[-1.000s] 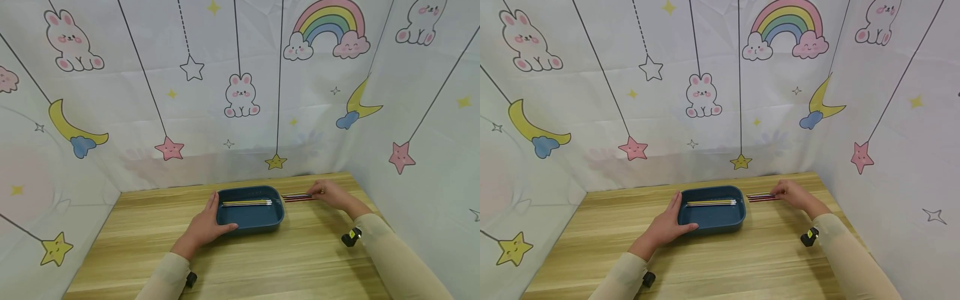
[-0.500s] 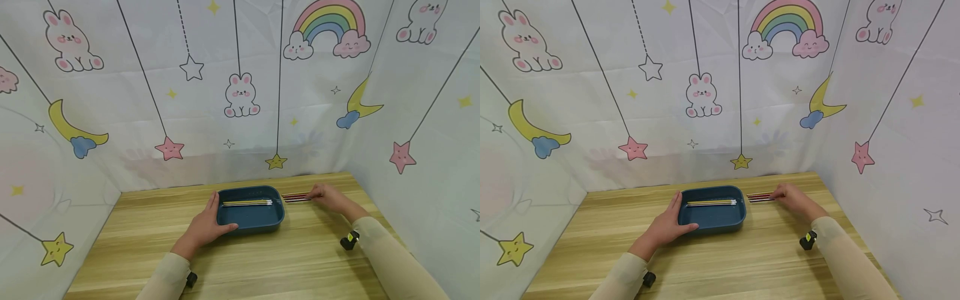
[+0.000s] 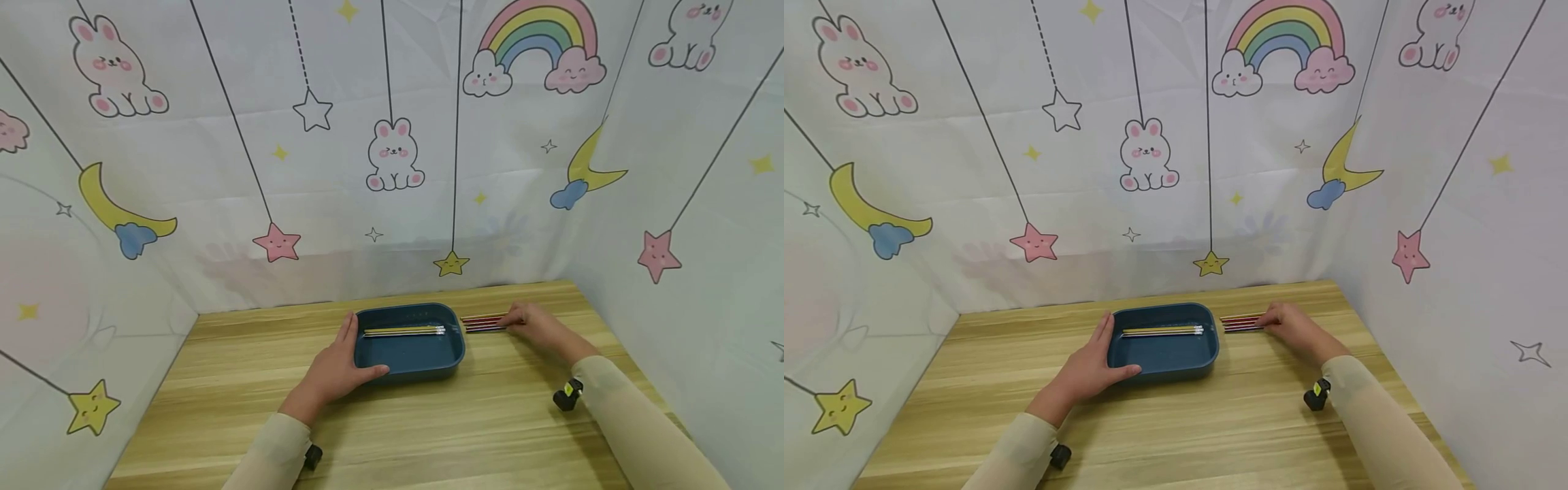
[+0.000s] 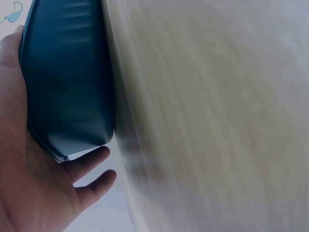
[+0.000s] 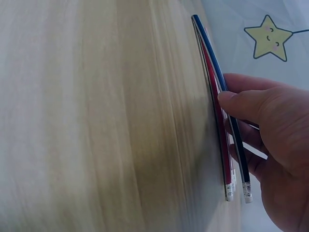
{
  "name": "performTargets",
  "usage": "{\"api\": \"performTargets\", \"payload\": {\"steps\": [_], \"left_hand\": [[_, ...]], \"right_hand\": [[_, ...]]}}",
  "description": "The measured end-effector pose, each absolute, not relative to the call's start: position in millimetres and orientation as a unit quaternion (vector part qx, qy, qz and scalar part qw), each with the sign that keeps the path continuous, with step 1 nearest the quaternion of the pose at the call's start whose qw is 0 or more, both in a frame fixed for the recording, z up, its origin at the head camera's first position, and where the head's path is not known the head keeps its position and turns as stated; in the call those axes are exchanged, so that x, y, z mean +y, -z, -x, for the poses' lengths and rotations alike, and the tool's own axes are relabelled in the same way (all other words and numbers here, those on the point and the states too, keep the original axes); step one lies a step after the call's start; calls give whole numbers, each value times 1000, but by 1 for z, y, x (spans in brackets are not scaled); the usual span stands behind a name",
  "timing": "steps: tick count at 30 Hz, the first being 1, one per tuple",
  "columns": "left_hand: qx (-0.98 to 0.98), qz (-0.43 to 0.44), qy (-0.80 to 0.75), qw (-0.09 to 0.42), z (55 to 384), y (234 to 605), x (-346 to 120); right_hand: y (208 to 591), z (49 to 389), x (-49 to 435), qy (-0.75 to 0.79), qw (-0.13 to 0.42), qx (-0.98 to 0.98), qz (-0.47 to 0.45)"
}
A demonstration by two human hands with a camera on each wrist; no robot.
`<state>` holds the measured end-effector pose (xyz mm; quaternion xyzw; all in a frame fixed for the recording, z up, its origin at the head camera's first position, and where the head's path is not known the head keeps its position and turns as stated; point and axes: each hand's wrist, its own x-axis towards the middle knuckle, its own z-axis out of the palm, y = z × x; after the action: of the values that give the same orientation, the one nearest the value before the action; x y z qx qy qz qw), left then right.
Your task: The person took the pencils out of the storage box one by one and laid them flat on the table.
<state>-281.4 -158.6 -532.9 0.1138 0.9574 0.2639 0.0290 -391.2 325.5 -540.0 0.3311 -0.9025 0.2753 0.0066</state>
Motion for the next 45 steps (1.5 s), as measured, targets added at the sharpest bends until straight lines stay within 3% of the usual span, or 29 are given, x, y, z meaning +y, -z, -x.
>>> {"api": "performTargets", "payload": {"steps": [17, 28, 45], "left_hand": [[959, -111, -259, 30, 284, 534, -158], [959, -112, -260, 29, 283, 534, -158], [960, -129, -247, 18, 285, 534, -161]], "right_hand": [[551, 392, 326, -290, 31, -901, -322], [552, 393, 327, -287, 17, -912, -293], [534, 381, 298, -292, 70, -915, -270]]}}
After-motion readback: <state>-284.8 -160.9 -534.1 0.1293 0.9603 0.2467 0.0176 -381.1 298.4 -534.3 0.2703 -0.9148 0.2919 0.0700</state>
